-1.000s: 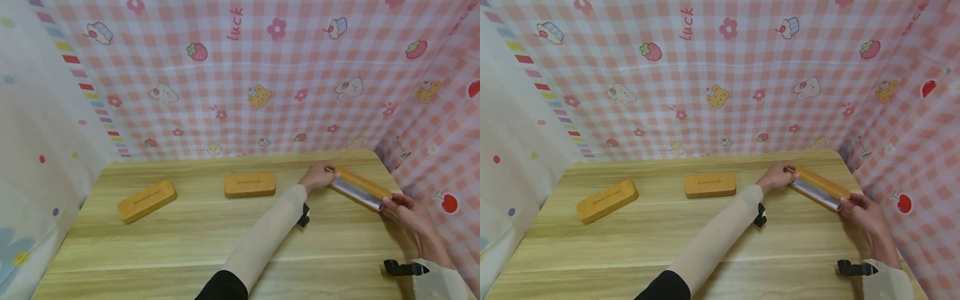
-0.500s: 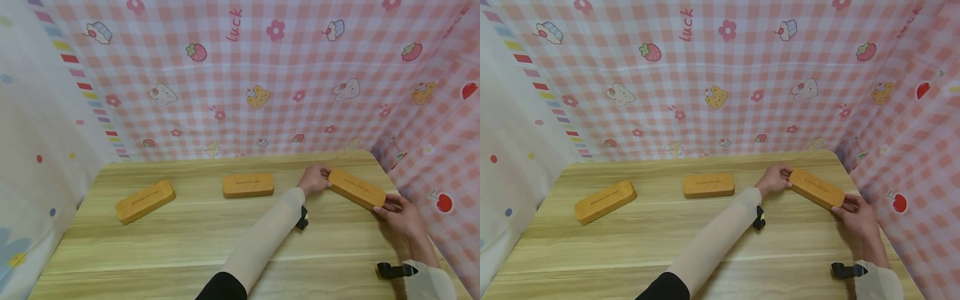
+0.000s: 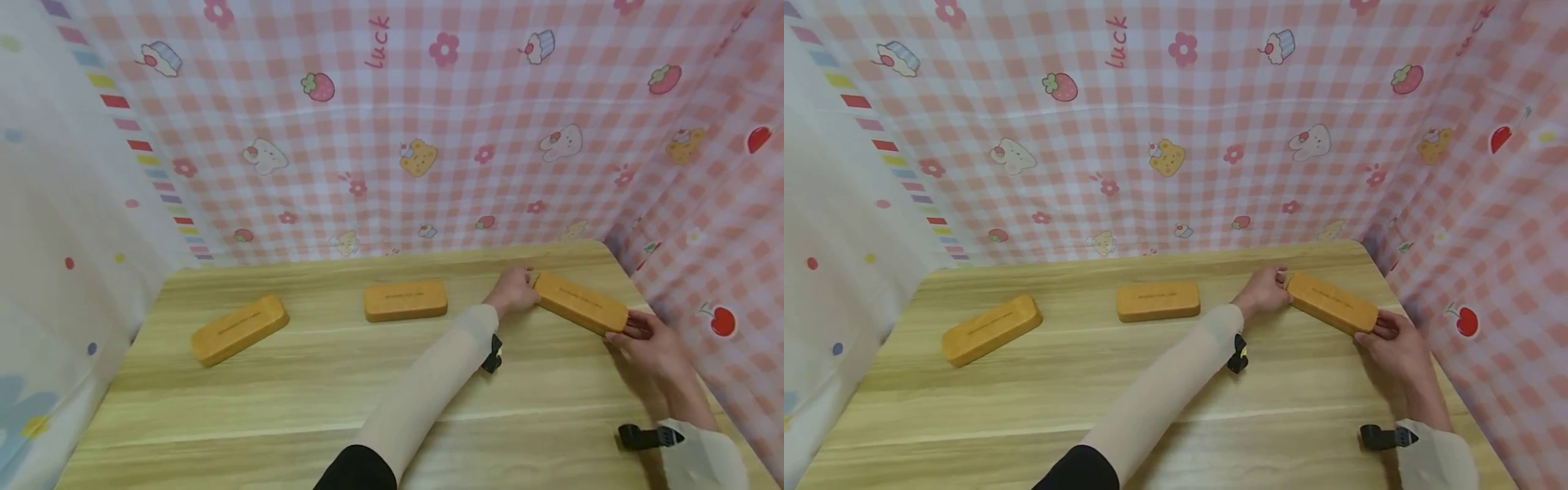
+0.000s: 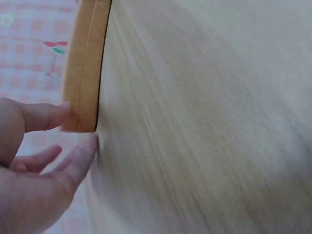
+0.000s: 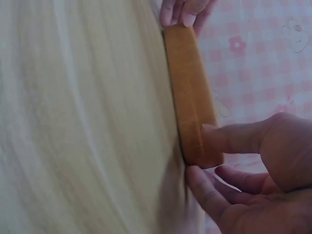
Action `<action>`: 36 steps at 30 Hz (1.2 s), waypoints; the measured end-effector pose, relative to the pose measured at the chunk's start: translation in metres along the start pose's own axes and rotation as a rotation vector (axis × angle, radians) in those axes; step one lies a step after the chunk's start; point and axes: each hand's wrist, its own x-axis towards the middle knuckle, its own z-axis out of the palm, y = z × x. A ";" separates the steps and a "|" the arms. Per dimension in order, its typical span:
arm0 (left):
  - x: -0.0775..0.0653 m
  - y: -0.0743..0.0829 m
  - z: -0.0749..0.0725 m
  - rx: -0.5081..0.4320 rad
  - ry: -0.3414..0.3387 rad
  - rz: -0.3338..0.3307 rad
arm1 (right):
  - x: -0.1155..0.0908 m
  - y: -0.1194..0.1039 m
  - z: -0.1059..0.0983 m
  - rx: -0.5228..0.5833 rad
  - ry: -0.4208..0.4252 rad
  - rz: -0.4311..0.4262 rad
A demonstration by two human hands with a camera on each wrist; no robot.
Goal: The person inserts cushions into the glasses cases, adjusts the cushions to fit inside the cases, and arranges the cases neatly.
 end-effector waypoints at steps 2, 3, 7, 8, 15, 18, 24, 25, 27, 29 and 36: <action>-0.001 0.001 -0.006 0.023 0.015 -0.009 | 0.002 -0.001 -0.004 -0.004 -0.024 0.001; -0.002 0.001 -0.009 0.028 0.023 -0.009 | 0.003 -0.001 -0.006 -0.018 -0.034 0.001; -0.009 0.001 -0.030 0.049 0.026 0.045 | 0.001 -0.007 -0.013 -0.073 -0.070 -0.005; -0.011 0.000 -0.036 0.055 0.023 0.067 | 0.000 -0.008 -0.015 -0.086 -0.074 -0.010; -0.029 -0.004 -0.082 0.034 0.057 0.192 | -0.002 -0.030 -0.022 -0.119 -0.059 -0.070; -0.039 -0.007 -0.097 0.041 0.089 0.217 | -0.001 -0.042 -0.018 -0.126 -0.050 -0.108; -0.062 -0.014 -0.120 0.060 0.128 0.267 | -0.004 -0.068 -0.009 -0.124 -0.058 -0.161; -0.067 -0.017 -0.124 0.063 0.137 0.271 | -0.005 -0.072 -0.007 -0.119 -0.064 -0.167; -0.076 -0.022 -0.133 0.077 0.157 0.286 | -0.007 -0.081 -0.002 -0.107 -0.077 -0.191; -0.086 -0.030 -0.142 0.094 0.183 0.293 | -0.008 -0.088 0.002 -0.094 -0.081 -0.228; -0.121 -0.062 -0.168 0.140 0.285 0.308 | -0.010 -0.106 0.020 -0.100 -0.054 -0.391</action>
